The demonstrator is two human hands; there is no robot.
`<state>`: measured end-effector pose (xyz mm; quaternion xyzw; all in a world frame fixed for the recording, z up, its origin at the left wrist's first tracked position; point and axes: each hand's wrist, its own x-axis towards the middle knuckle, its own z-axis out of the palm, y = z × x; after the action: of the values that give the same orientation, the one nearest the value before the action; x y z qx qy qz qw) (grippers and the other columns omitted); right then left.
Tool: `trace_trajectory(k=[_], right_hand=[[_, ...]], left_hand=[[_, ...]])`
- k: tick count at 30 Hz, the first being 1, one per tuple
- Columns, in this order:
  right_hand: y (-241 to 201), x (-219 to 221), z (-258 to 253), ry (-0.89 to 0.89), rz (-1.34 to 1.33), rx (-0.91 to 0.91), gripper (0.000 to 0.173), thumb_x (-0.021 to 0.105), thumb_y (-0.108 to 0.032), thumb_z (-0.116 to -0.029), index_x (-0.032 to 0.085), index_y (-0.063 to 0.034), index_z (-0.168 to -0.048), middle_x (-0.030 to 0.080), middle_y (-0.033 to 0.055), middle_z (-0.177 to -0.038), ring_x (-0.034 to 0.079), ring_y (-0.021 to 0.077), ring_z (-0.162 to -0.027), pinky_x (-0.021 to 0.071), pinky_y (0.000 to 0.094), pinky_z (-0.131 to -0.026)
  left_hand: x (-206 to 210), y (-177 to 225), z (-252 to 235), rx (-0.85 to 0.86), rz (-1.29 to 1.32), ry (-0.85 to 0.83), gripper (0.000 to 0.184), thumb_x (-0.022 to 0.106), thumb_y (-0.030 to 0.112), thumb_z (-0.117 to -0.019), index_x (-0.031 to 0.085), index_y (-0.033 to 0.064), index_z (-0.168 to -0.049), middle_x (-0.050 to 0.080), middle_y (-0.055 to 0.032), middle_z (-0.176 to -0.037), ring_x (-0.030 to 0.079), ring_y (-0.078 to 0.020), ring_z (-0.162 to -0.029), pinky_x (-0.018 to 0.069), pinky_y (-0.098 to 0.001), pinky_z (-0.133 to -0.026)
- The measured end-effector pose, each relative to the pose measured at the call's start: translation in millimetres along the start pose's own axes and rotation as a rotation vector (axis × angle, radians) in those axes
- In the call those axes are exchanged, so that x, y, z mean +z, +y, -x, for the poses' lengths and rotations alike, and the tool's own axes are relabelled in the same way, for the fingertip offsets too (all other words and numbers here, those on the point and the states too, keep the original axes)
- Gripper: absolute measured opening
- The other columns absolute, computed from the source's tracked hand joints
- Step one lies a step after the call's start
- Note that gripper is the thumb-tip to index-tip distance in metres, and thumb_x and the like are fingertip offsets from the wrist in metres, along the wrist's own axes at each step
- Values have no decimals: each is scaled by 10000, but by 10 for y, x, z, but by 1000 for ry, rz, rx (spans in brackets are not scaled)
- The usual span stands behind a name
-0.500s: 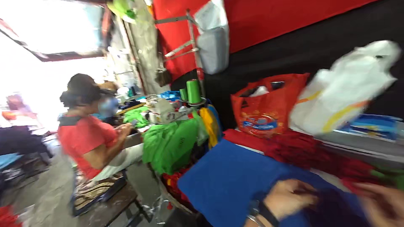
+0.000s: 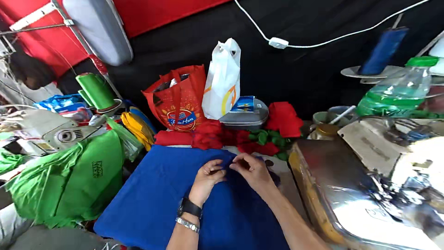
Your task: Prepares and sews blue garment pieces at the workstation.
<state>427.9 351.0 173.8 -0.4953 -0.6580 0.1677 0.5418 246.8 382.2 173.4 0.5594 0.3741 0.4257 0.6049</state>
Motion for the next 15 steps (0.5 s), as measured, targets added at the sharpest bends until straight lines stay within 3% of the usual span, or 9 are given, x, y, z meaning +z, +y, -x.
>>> trace_trajectory(k=[3, 5, 11, 13, 15], right_hand=[[-46, 22, -5, -215, -94, 104, 368, 864, -192, -804, 670, 11, -1043, 646, 77, -833, 618, 149, -747, 546, 329, -738], [-62, 45, -3, -303, -87, 172, 401, 873, -189, -797, 656, 12, -1068, 663, 99, -878, 641, 173, -796, 555, 363, -796], [-43, 52, -2, -233, -181, 192, 117, 799, -21, -842, 718, 5, -923, 712, 57, -857, 670, 91, -801, 563, 257, -790], [-17, 15, -16, -202, -178, 205, 75, 776, -30, -873, 727, -10, -927, 708, 50, -860, 661, 91, -809, 553, 265, -789], [-39, -67, -37, -147, -79, 246, 77, 734, -49, -921, 723, -3, -982, 709, 84, -911, 669, 147, -855, 554, 335, -822]], left_hand=[[7, 6, -9, 11, 5, 0, 372, 683, -22, -924, 564, -51, -1276, 692, -92, -987, 707, -149, -858, 611, -336, -831], [6, -5, -13, 8, 3, 3, 356, 700, -18, -913, 577, -50, -1246, 687, -84, -951, 696, -144, -831, 605, -328, -815], [6, -12, -17, 3, 25, 27, 327, 708, -36, -899, 592, -35, -1206, 674, -66, -940, 690, -146, -834, 605, -329, -811], [8, -7, -15, 1, 18, 39, 325, 713, -39, -895, 601, -24, -1199, 668, -55, -950, 678, -130, -835, 596, -315, -802], [3, -10, -14, 0, 17, 53, 334, 714, -37, -896, 603, -30, -1211, 671, -76, -993, 679, -142, -866, 597, -326, -809]])
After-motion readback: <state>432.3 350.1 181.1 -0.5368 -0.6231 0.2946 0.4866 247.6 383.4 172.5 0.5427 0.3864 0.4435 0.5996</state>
